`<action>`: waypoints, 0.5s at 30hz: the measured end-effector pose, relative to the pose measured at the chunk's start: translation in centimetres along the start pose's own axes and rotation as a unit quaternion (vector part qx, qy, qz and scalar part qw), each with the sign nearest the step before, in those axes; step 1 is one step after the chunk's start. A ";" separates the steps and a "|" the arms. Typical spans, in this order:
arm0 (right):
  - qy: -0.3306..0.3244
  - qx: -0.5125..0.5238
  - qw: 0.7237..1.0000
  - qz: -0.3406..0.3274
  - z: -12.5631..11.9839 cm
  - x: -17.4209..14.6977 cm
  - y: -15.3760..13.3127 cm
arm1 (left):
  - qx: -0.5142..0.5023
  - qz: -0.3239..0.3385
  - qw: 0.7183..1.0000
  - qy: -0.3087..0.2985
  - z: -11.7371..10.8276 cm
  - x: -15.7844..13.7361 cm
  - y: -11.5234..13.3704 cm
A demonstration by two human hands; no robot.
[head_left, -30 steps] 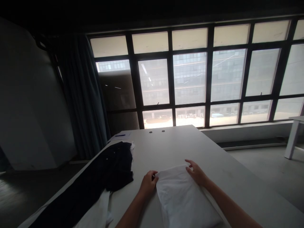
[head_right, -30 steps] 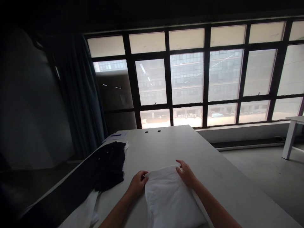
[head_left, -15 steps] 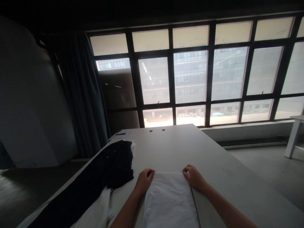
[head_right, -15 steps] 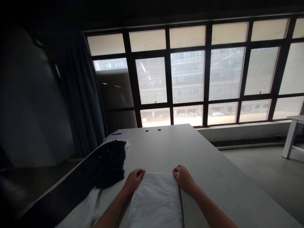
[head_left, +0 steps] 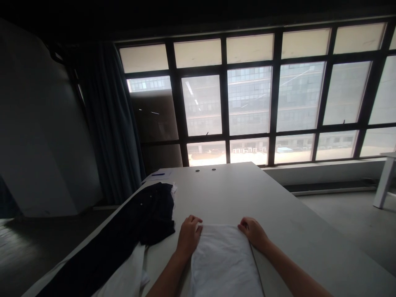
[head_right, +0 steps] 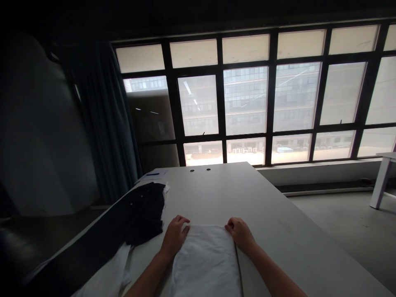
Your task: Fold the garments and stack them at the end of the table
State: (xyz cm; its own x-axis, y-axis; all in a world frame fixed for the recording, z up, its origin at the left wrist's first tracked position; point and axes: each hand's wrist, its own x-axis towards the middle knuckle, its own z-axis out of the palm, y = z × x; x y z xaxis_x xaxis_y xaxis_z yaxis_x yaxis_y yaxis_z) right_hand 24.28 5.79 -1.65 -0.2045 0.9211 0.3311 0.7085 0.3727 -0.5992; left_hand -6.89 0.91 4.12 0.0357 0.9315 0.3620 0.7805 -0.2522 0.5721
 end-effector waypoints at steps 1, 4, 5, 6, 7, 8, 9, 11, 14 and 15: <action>-0.001 0.001 1.000 0.001 0.0 0.0 0.0 | 0.012 0.025 1.000 0.002 -0.4 -0.4 1.5; 0.000 -0.001 1.000 -0.001 0.0 0.0 0.0 | 0.072 0.175 0.982 -0.027 0.0 -2.4 6.6; 0.004 -0.004 1.000 -0.003 -0.1 0.0 0.0 | 0.083 0.234 0.967 -0.052 0.8 -3.4 8.2; 0.009 -0.008 1.000 -0.006 -0.1 0.0 0.0 | 0.092 0.293 0.948 -0.081 2.0 -4.4 9.4; 0.013 -0.012 1.000 -0.008 -0.2 0.0 0.0 | 0.111 0.348 0.925 -0.108 3.5 -5.5 10.4; 0.016 -0.016 1.000 -0.009 -0.2 0.0 0.1 | 0.137 0.403 0.896 -0.123 5.2 -6.5 10.9; 0.016 -0.019 1.000 -0.010 -0.3 0.0 0.1 | 0.172 0.427 0.881 -0.111 6.8 -7.5 11.1; 0.009 -0.021 1.000 -0.011 -0.3 0.0 0.3 | 0.229 0.466 0.852 -0.067 9.5 -8.8 10.7; 0.013 -0.026 1.000 -0.001 -0.4 0.3 0.9 | 0.261 0.493 0.830 -0.025 10.6 -9.3 9.6; 0.024 -0.030 0.999 0.009 -0.5 0.4 1.2 | 0.261 0.495 0.829 -0.020 10.2 -9.1 9.4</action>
State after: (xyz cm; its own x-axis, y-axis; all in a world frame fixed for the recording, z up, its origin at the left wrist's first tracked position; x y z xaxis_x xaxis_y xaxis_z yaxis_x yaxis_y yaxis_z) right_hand 25.42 6.54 -1.86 -0.1605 0.9205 0.3563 0.7515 0.3480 -0.5605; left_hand 6.52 -7.27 -1.34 0.8318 0.3465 0.4337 0.5200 -0.7598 -0.3903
